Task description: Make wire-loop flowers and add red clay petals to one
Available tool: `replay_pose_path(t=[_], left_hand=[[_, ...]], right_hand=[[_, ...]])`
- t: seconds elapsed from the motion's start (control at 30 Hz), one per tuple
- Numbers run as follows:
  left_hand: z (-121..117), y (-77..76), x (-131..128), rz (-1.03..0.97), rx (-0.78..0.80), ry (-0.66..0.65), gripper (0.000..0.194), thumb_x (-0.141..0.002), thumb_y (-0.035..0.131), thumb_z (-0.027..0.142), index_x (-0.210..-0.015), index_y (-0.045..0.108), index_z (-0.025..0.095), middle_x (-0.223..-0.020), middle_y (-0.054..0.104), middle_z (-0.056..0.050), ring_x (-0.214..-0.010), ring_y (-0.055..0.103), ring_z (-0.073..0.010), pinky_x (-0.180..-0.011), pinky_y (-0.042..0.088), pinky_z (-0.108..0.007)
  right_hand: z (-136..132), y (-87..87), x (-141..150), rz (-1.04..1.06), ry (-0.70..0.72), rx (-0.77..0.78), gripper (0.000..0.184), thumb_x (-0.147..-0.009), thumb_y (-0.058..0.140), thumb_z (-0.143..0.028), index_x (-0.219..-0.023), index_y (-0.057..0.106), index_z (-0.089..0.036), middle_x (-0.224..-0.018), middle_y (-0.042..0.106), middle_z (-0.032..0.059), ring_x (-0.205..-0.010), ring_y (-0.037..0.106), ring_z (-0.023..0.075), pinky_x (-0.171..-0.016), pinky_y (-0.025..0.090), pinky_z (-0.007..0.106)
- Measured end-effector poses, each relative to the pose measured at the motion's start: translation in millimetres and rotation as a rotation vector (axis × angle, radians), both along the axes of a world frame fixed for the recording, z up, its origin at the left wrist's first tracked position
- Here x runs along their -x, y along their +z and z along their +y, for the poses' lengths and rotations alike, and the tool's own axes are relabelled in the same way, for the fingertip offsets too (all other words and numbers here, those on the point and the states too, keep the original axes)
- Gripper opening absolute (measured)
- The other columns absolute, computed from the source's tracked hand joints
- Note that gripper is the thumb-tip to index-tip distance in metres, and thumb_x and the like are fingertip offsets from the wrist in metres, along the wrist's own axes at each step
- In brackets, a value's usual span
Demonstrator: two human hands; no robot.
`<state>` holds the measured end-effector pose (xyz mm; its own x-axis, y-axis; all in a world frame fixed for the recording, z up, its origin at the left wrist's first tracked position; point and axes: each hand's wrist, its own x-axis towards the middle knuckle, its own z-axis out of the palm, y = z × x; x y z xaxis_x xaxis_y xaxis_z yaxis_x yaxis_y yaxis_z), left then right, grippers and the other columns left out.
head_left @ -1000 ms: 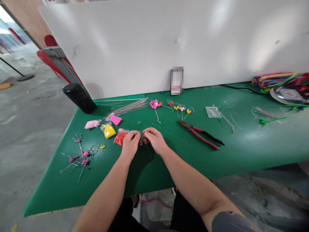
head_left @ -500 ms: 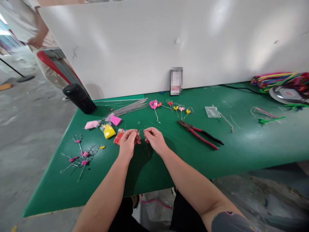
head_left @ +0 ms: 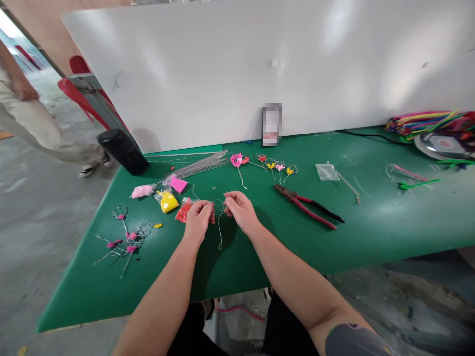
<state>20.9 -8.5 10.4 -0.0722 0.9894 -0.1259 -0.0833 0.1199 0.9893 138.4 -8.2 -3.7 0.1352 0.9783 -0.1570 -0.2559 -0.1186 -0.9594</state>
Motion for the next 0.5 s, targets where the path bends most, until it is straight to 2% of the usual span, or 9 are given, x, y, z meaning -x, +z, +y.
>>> replay_pose_path(t=[0.1,0.2,0.3,0.37,0.43,0.5], left_hand=[[-1,1.0,0,0.04,0.032,-0.054,0.009,-0.063,0.056,0.025,-0.062,0.054,0.017,-0.045,0.047,0.006,-0.036,0.042,-0.0063,-0.036,0.035,-0.019],[-3,1.9,-2,0.058,0.042,-0.104,0.008,-0.063,0.055,0.024,-0.063,0.053,0.017,-0.043,0.046,0.006,-0.034,0.04,-0.0056,-0.034,0.032,-0.018],[-6,3.4,-2,0.076,0.032,-0.161,0.007,-0.064,0.055,0.022,-0.063,0.053,0.016,-0.044,0.046,0.006,-0.033,0.04,-0.005,-0.034,0.031,-0.018],[-7,4.4,-2,0.106,0.031,-0.189,0.006,-0.064,0.054,0.022,-0.062,0.053,0.016,-0.044,0.046,0.006,-0.034,0.04,-0.0048,-0.035,0.031,-0.017],[-8,4.8,-1,0.129,0.028,-0.201,0.007,-0.065,0.054,0.022,-0.063,0.054,0.016,-0.044,0.045,0.006,-0.034,0.04,-0.0045,-0.035,0.031,-0.017],[-8,4.5,-1,0.134,0.03,-0.209,0.008,-0.065,0.055,0.024,-0.064,0.054,0.015,-0.044,0.044,0.007,-0.034,0.039,-0.0041,-0.034,0.03,-0.016]], right_hand=[[1,9.7,-7,-0.107,-0.127,0.001,0.013,-0.069,0.051,-0.03,-0.075,0.054,-0.02,-0.062,0.053,-0.0036,-0.053,0.051,0.0093,-0.05,0.04,0.023],[4,28.8,-11,-0.326,-0.098,-0.116,0.013,-0.071,0.049,-0.029,-0.076,0.057,-0.02,-0.066,0.055,-0.0014,-0.061,0.052,0.0114,-0.057,0.042,0.025],[13,53.9,-10,-0.581,0.031,-0.328,0.016,-0.072,0.05,-0.025,-0.082,0.061,-0.021,-0.082,0.058,0.0013,-0.074,0.053,0.0122,-0.07,0.042,0.027],[22,69.6,-5,-0.667,0.168,-0.389,0.02,-0.073,0.049,-0.023,-0.089,0.061,-0.021,-0.092,0.058,0.0032,-0.078,0.053,0.0126,-0.07,0.041,0.027],[31,81.1,-1,-0.777,0.327,-0.409,0.018,-0.073,0.05,-0.021,-0.087,0.062,-0.021,-0.092,0.058,0.0035,-0.078,0.052,0.0132,-0.069,0.04,0.027],[38,86.9,2,-0.919,0.463,-0.399,0.012,-0.071,0.05,-0.017,-0.074,0.061,-0.019,-0.082,0.059,0.003,-0.071,0.051,0.0134,-0.062,0.037,0.026]])
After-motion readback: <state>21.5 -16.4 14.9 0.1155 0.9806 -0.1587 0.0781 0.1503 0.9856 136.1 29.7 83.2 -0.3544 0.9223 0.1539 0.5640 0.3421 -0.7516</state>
